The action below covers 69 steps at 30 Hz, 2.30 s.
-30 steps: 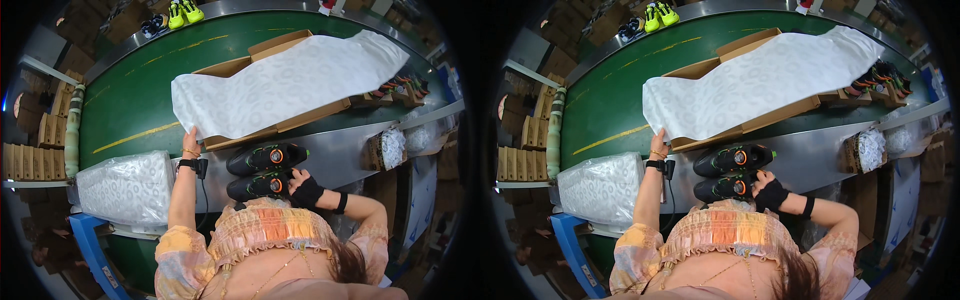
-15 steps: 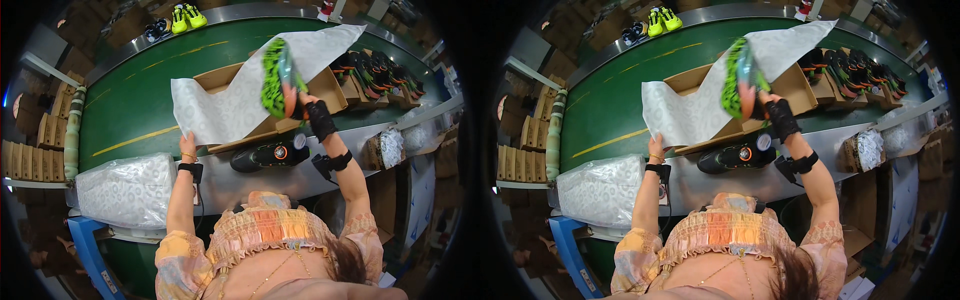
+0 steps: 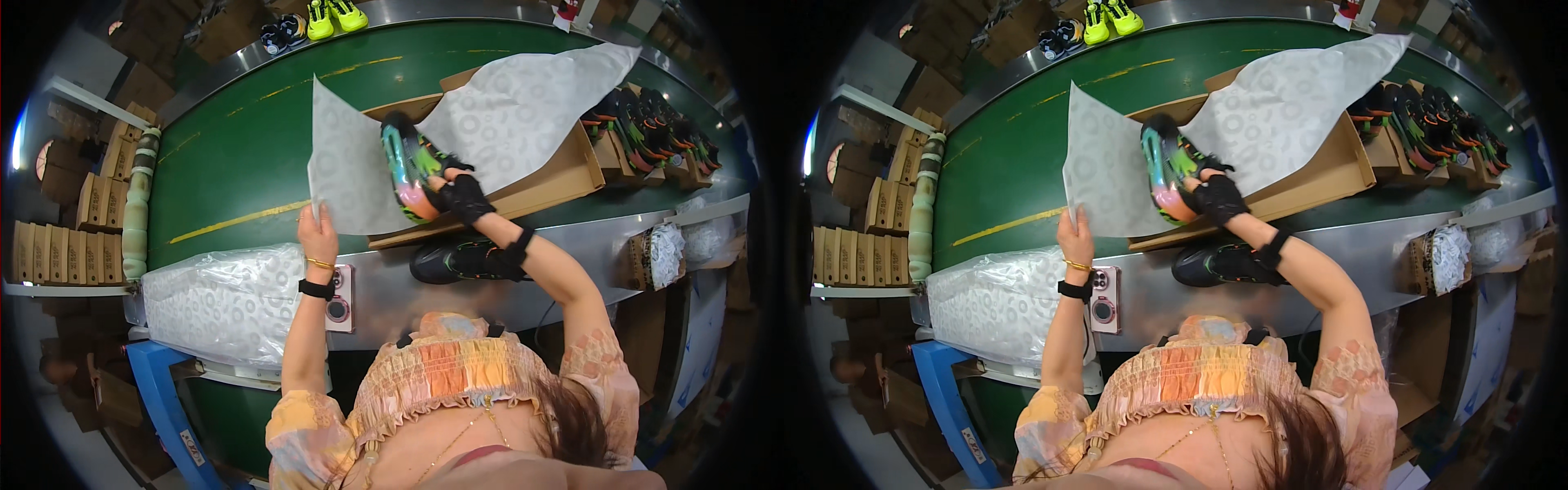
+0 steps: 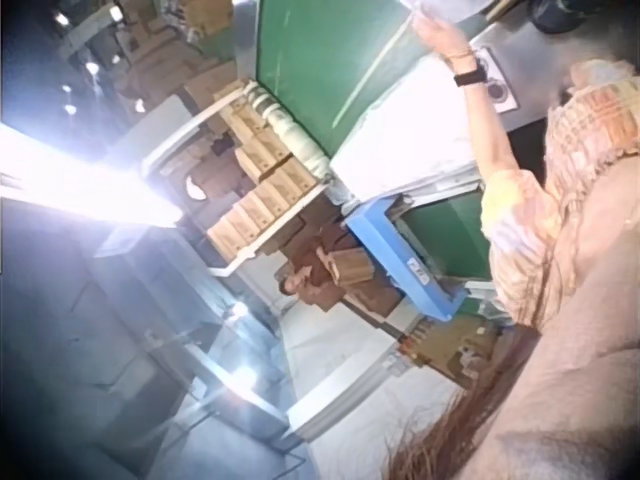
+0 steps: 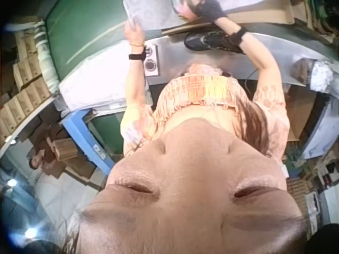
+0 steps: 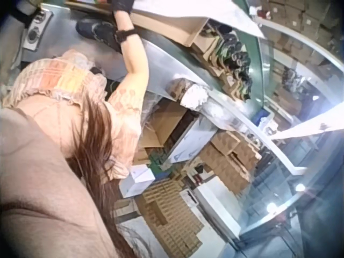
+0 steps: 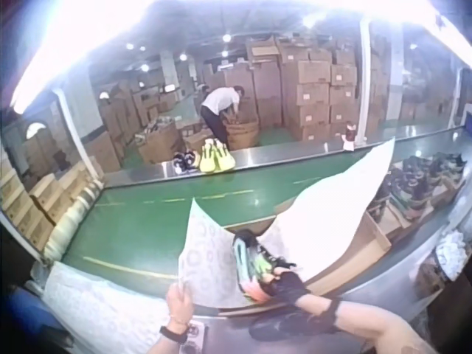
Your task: Packing pairs of athletic shoes into cardboard boxes with tissue paper.
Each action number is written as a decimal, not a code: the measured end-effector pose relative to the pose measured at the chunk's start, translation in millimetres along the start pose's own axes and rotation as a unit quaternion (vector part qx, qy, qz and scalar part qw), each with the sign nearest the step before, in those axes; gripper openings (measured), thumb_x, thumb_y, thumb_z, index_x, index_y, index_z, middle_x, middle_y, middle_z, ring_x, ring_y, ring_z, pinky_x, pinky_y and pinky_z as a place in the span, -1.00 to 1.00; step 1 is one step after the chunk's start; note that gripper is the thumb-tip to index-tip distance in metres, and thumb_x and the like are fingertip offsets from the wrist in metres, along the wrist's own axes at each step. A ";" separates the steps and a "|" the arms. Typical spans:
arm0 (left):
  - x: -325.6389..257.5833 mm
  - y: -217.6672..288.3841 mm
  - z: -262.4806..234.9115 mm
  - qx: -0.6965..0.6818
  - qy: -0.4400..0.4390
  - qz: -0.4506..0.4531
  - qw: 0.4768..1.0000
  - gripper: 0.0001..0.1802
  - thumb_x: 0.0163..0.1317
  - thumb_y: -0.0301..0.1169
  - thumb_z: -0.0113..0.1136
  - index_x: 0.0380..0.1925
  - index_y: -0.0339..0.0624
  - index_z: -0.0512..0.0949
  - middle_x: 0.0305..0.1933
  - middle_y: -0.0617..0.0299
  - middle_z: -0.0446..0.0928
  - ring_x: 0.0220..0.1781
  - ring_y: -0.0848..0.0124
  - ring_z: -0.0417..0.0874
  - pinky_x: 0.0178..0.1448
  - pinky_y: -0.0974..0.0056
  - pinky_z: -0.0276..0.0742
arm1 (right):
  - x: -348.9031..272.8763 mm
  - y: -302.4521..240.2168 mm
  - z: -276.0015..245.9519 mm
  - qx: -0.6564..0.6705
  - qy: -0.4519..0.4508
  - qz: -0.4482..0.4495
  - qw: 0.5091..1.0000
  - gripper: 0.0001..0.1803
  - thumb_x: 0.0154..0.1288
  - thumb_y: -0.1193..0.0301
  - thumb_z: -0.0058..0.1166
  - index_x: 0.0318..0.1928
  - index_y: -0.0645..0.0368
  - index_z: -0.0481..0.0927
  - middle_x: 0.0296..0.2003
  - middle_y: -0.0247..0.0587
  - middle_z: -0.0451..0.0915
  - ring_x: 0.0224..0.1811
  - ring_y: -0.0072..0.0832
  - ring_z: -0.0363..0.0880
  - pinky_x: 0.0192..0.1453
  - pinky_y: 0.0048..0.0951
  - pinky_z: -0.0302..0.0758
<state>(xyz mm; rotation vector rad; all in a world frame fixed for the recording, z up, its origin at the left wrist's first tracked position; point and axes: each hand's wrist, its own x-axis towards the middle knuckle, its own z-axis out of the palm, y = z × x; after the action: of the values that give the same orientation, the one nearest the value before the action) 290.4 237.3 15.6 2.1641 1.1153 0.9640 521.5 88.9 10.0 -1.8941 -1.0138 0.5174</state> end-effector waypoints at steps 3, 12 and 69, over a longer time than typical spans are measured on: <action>-3.8 27.8 13.1 0.001 0.009 0.090 0.996 -0.78 0.12 -0.42 -0.01 -0.29 -0.37 0.38 -0.13 -0.08 0.40 -0.09 0.00 0.41 -0.02 0.13 0.31 | 10.6 -8.5 46.1 -0.088 -0.046 0.010 0.995 -0.68 -0.01 0.12 0.00 -0.55 0.12 0.52 -0.53 -0.05 0.50 -0.46 -0.18 0.48 -0.36 -0.24 0.39; 16.6 51.8 61.3 -0.105 -0.344 0.046 0.932 -0.70 0.14 -0.24 0.01 -0.29 -0.28 0.43 -0.16 -0.05 0.46 -0.15 0.01 0.47 -0.10 0.10 0.36 | 19.5 29.7 78.5 0.123 -0.162 0.142 0.969 -0.69 0.01 0.40 -0.01 -0.16 0.13 0.37 -0.64 -0.24 0.49 -0.63 -0.53 0.42 -0.53 -0.49 0.37; 33.8 17.6 95.6 -0.430 -0.313 -0.408 0.742 -0.45 0.14 -0.11 0.02 -0.04 -0.36 0.28 -0.05 -0.06 0.37 -0.02 0.19 0.41 -0.05 0.16 0.40 | -54.6 42.3 7.5 0.205 0.254 0.085 0.941 -0.64 -0.15 0.44 0.15 -0.29 0.24 0.36 -0.49 -0.28 0.37 -0.57 -0.38 0.32 -0.46 -0.45 0.35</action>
<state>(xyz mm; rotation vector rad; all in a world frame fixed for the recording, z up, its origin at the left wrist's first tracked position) 387.2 245.0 -18.6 0.9086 0.8482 0.1823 503.5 37.3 -32.9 -1.6168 -0.3694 0.2805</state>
